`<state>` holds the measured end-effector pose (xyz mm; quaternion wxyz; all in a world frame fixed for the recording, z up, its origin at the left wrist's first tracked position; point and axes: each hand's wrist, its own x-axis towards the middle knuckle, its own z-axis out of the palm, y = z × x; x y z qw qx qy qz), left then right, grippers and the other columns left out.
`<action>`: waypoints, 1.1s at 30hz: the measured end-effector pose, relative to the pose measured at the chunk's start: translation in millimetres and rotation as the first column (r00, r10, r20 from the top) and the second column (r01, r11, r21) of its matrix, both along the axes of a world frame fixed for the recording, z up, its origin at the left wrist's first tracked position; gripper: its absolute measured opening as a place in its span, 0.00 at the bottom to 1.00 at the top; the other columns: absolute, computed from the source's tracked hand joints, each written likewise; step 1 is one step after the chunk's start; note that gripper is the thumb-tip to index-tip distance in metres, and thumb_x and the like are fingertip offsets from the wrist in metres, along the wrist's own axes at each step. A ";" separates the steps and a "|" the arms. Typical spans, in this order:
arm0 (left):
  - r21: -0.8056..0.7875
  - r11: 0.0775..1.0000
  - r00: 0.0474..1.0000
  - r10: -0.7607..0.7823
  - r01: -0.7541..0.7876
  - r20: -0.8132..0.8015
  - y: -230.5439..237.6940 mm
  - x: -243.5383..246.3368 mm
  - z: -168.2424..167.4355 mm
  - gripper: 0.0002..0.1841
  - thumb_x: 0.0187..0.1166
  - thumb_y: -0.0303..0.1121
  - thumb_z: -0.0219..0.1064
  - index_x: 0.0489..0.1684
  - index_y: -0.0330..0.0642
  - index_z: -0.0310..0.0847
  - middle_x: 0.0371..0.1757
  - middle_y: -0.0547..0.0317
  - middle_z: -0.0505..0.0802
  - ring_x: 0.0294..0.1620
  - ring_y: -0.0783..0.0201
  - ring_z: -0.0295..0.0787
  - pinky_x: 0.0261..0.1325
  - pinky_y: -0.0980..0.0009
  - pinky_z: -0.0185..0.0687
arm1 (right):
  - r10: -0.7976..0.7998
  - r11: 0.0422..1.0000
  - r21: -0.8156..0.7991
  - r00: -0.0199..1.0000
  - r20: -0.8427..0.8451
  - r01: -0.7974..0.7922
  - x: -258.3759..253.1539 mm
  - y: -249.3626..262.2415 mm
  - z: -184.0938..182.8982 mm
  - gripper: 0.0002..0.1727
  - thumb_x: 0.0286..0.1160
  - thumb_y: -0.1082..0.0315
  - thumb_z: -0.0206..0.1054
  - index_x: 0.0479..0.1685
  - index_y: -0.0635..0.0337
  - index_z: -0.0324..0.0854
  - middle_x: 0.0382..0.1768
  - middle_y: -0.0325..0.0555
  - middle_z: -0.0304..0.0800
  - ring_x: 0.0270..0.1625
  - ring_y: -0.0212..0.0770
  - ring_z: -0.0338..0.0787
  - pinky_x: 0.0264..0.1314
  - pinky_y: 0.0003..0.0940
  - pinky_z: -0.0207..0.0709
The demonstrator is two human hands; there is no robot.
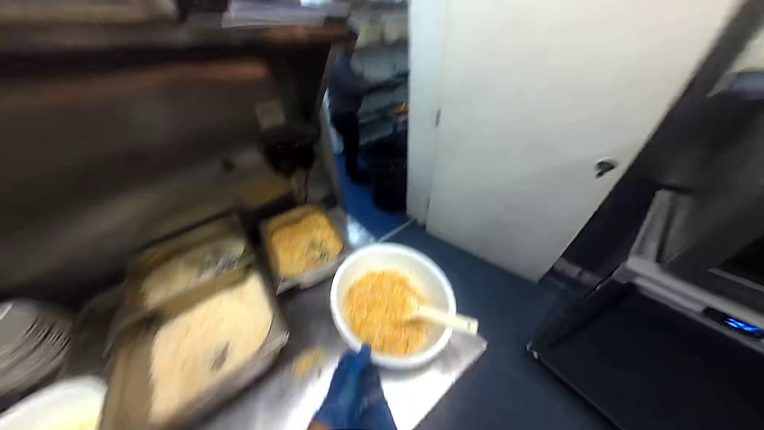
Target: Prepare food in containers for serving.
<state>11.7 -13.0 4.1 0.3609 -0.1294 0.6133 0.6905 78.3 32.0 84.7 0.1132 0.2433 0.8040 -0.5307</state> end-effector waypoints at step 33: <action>0.085 0.746 0.750 0.661 -0.660 0.021 -537.4 70.1 -15.8 0.36 0.91 0.60 0.39 0.81 0.36 0.56 0.74 0.41 0.82 0.71 0.45 0.85 0.70 0.46 0.82 | 0.310 0.697 0.717 0.893 -0.327 0.020 -74.6 -99.7 -247.4 0.39 0.91 0.43 0.41 0.91 0.62 0.59 0.91 0.54 0.60 0.94 0.53 0.55 0.97 0.55 0.42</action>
